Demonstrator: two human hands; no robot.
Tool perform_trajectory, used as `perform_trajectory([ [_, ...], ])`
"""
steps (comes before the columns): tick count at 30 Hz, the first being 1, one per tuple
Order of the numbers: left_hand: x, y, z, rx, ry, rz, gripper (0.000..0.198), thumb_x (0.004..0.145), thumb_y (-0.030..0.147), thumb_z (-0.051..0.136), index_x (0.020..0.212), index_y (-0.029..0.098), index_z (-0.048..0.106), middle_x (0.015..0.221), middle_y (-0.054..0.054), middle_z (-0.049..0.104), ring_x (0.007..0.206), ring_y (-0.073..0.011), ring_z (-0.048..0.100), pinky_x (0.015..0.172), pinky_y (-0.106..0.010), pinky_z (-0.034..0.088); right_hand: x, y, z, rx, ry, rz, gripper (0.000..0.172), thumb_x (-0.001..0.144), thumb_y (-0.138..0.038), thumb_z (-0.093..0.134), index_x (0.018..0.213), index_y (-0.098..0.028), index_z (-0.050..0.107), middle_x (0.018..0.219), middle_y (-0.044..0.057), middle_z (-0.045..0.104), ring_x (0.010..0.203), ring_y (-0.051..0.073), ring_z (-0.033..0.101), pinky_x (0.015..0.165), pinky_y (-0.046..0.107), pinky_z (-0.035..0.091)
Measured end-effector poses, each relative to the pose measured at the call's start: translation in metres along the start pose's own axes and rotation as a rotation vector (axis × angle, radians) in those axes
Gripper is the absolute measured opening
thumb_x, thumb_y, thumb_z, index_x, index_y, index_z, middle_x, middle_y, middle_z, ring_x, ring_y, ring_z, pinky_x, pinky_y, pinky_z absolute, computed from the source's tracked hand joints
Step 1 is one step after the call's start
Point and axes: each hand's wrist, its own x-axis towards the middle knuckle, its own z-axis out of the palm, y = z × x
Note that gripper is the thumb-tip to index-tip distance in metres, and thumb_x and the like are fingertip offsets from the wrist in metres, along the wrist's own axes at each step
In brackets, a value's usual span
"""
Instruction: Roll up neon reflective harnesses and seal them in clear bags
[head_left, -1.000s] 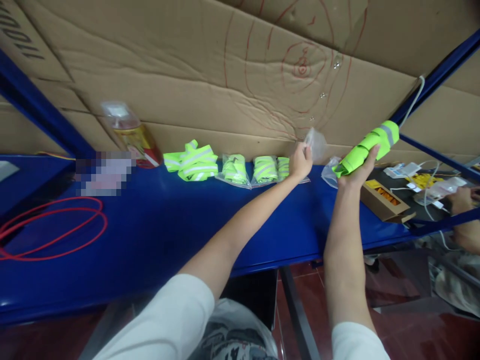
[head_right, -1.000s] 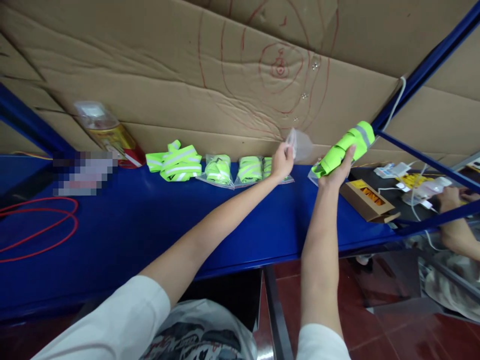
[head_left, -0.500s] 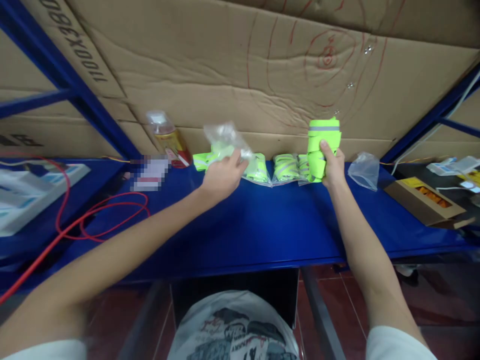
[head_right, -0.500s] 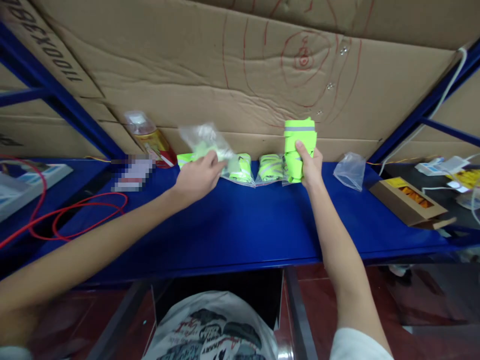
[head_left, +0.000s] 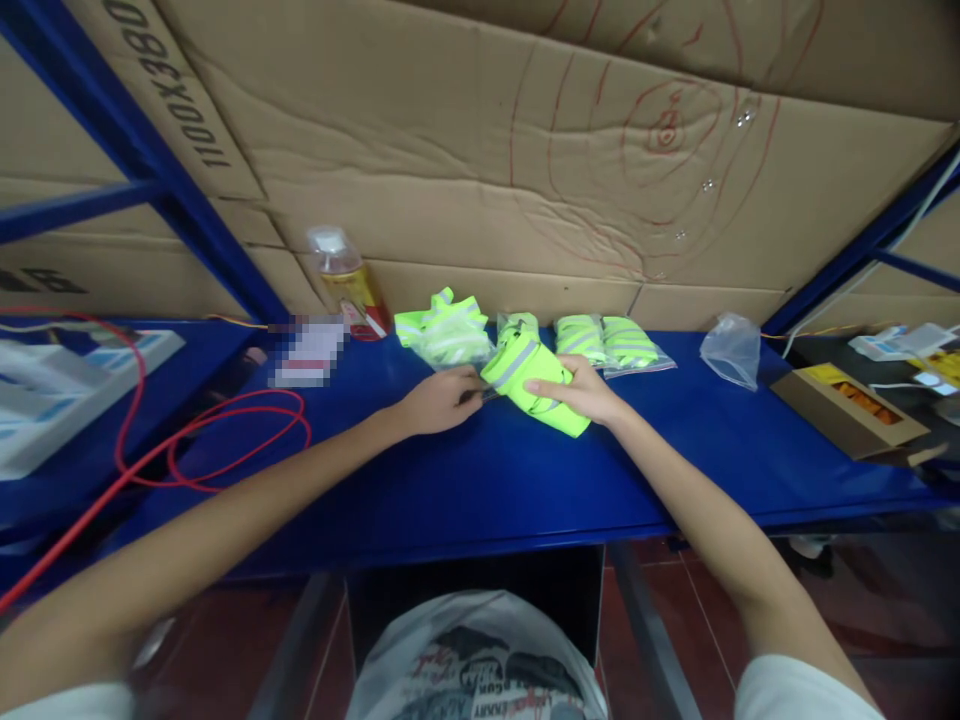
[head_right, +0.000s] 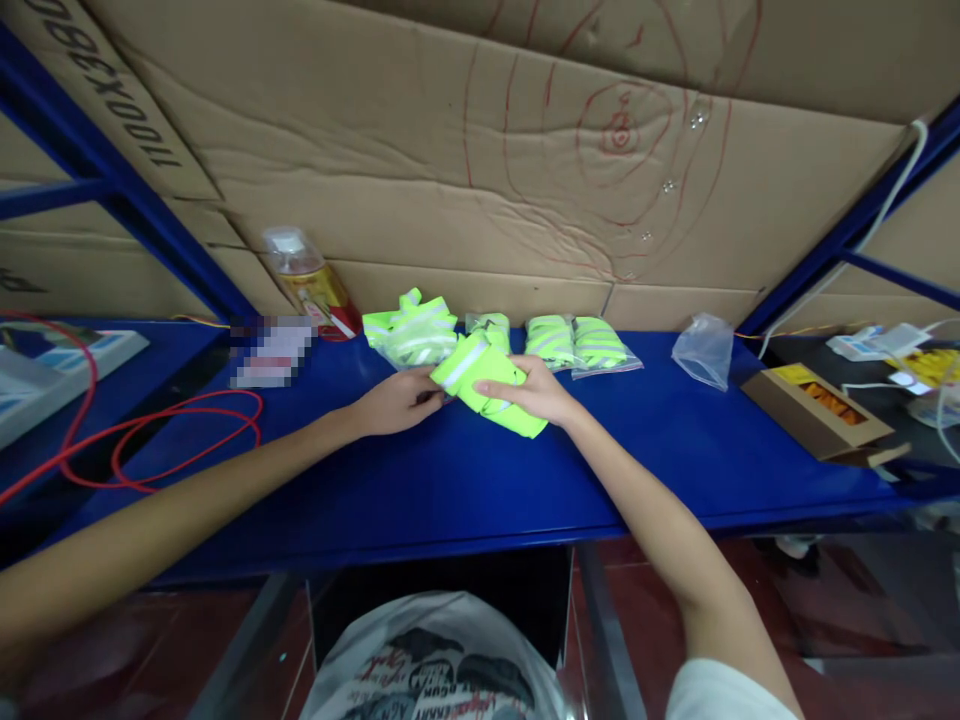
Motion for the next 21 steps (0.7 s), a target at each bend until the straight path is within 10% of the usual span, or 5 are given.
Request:
perform_trajectory([
  [6, -0.006, 0.001, 0.014, -0.159, 0.247, -0.073, 0.027, 0.096, 0.026, 0.063, 0.123, 0.022, 0.067, 0.094, -0.001, 0.080, 0.070, -0.0164, 0.072, 0.070, -0.028, 0.057, -0.006, 0.000, 0.001, -0.156, -0.318, 0.121, 0.043, 0.073, -0.055, 0.095, 0.090, -0.017, 0.084, 0.080, 0.002, 0.079, 0.068, 0.018, 0.067, 0.062, 0.029, 0.056],
  [13, -0.013, 0.011, 0.012, -0.254, 0.448, -0.092, 0.012, 0.103, 0.035, 0.062, 0.108, 0.024, 0.065, 0.093, 0.000, 0.082, 0.080, -0.0152, 0.079, 0.065, -0.022, 0.059, -0.002, 0.002, 0.008, -0.199, -0.278, 0.136, 0.043, 0.076, -0.059, 0.092, 0.088, -0.019, 0.083, 0.083, 0.002, 0.078, 0.071, 0.017, 0.066, 0.062, 0.028, 0.054],
  [21, -0.013, 0.012, 0.016, -0.247, 0.406, -0.042, 0.032, 0.094, 0.025, 0.064, 0.126, 0.023, 0.072, 0.105, -0.004, 0.083, 0.075, -0.0137, 0.076, 0.068, -0.023, 0.064, -0.005, 0.001, 0.008, -0.197, -0.354, 0.071, 0.044, 0.079, -0.058, 0.090, 0.089, -0.016, 0.081, 0.083, 0.003, 0.077, 0.072, 0.017, 0.066, 0.063, 0.028, 0.055],
])
